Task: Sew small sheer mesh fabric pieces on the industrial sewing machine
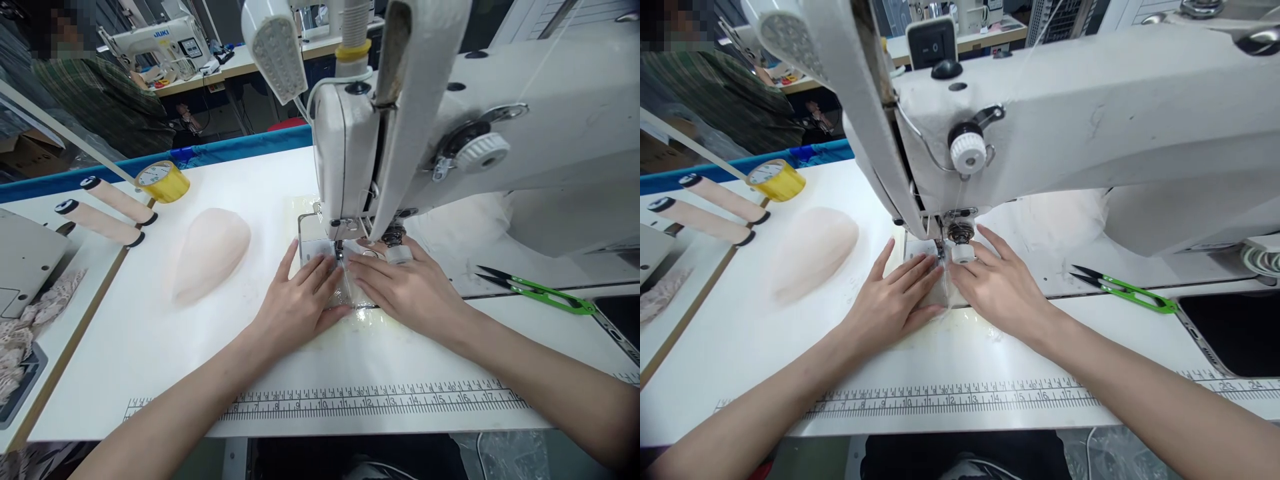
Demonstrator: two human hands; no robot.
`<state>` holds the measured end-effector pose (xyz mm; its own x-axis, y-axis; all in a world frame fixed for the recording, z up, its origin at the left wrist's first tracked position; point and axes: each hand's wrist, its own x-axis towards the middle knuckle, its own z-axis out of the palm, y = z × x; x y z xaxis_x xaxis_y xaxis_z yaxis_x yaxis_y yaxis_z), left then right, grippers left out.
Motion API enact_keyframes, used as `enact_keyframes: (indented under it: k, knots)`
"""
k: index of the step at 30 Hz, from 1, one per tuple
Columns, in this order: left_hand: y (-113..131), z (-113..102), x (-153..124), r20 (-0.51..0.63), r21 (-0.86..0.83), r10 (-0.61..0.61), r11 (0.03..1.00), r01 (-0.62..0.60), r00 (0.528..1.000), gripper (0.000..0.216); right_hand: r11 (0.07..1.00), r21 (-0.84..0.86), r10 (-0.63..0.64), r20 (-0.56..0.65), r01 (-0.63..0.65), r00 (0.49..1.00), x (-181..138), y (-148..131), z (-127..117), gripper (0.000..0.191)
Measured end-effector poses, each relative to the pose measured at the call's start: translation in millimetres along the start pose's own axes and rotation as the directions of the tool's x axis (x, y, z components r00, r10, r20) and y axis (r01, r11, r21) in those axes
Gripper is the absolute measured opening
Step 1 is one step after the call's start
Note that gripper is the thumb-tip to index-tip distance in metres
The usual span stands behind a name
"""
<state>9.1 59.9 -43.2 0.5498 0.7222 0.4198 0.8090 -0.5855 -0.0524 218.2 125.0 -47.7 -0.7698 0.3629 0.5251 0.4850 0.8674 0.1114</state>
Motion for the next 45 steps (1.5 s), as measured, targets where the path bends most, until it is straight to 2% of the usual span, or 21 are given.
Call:
enact_keyframes:
  k: [2,4,8,10,11,13,17,19,21,23,26,29,32,35,38,41,45]
  knots:
    - [-3.7,-3.8,-1.7,-0.011,-0.047,0.085,0.995,-0.085,0.996,0.055,0.995,0.066,-0.070,-0.050,0.074,0.996,-1.1,0.4,-4.3,0.020]
    - [-7.4,-7.0,-3.3,-0.012,-0.083,0.167,0.982,-0.167,0.986,0.057,0.978,0.173,-0.113,-0.049,0.120,0.992,-2.4,1.0,-9.7,0.021]
    - [-10.9,-8.8,-4.4,-0.062,-0.046,0.203,0.977,-0.206,0.977,0.019,0.931,0.347,-0.140,0.055,0.112,0.989,-3.3,2.4,-17.6,0.028]
    - [-10.0,-8.4,-4.4,-0.093,-0.073,0.167,0.982,-0.173,0.982,0.010,0.940,0.323,-0.141,0.075,0.110,0.987,-2.6,1.9,-17.6,0.036]
    - [-9.0,-8.3,-4.3,-0.104,-0.100,0.143,0.983,-0.153,0.984,0.008,0.951,0.290,-0.132,0.066,0.107,0.989,-2.1,1.2,-16.7,0.035]
    - [-6.8,-8.3,-3.7,-0.101,-0.159,0.090,0.982,-0.106,0.991,0.009,0.969,0.220,-0.117,0.017,0.110,0.993,-1.1,-0.5,-13.9,0.020]
    - [-6.3,-10.4,3.1,0.037,-0.262,-0.091,0.960,0.097,0.995,0.030,0.967,0.222,-0.106,-0.107,0.128,0.989,0.9,-1.4,-8.9,0.017]
    - [-10.3,-12.4,10.6,0.152,-0.311,-0.179,0.925,0.219,0.972,0.033,0.961,0.271,-0.016,-0.145,0.055,0.989,2.5,0.1,-7.4,0.019]
    - [-16.4,-13.9,19.8,0.255,-0.362,-0.204,0.886,0.289,0.945,0.024,0.958,0.278,0.112,-0.153,-0.066,0.982,5.0,2.0,-6.2,0.023]
    - [-21.9,-13.1,28.3,0.281,-0.401,-0.215,0.859,0.318,0.935,0.020,0.943,0.265,0.241,-0.125,-0.201,0.963,8.0,3.2,-5.1,0.030]
    - [-24.7,-6.0,36.8,0.193,-0.368,-0.248,0.878,0.305,0.949,0.021,0.888,0.298,0.379,-0.048,-0.349,0.924,11.6,3.6,-3.6,0.039]
    - [-22.2,4.2,38.7,0.041,-0.226,-0.266,0.937,0.268,0.963,0.019,0.869,0.310,0.412,-0.021,-0.386,0.911,12.3,3.5,-2.9,0.035]
    - [-18.8,8.1,33.9,-0.037,-0.149,-0.215,0.967,0.208,0.976,0.009,0.897,0.308,0.352,-0.058,-0.318,0.934,9.7,2.2,-5.1,0.027]
    - [-13.5,3.2,22.8,-0.024,-0.077,-0.058,0.995,0.056,0.998,0.015,0.945,0.306,0.150,-0.079,-0.120,0.985,4.2,-3.7,-9.9,0.023]
    - [-5.3,-2.9,8.7,-0.042,0.040,0.063,0.997,-0.061,0.997,0.020,0.982,0.187,-0.027,-0.057,0.037,0.998,-2.4,-12.8,-13.4,0.024]
    - [0.8,-4.9,-2.3,-0.004,0.063,0.116,0.991,-0.115,0.993,0.028,0.990,0.117,-0.078,-0.046,0.083,0.996,-7.1,-18.6,-13.6,0.024]
    - [1.9,-4.1,-7.1,0.026,0.020,0.094,0.995,-0.095,0.995,0.031,0.989,0.123,-0.081,-0.029,0.084,0.996,-8.6,-18.6,-12.3,0.024]
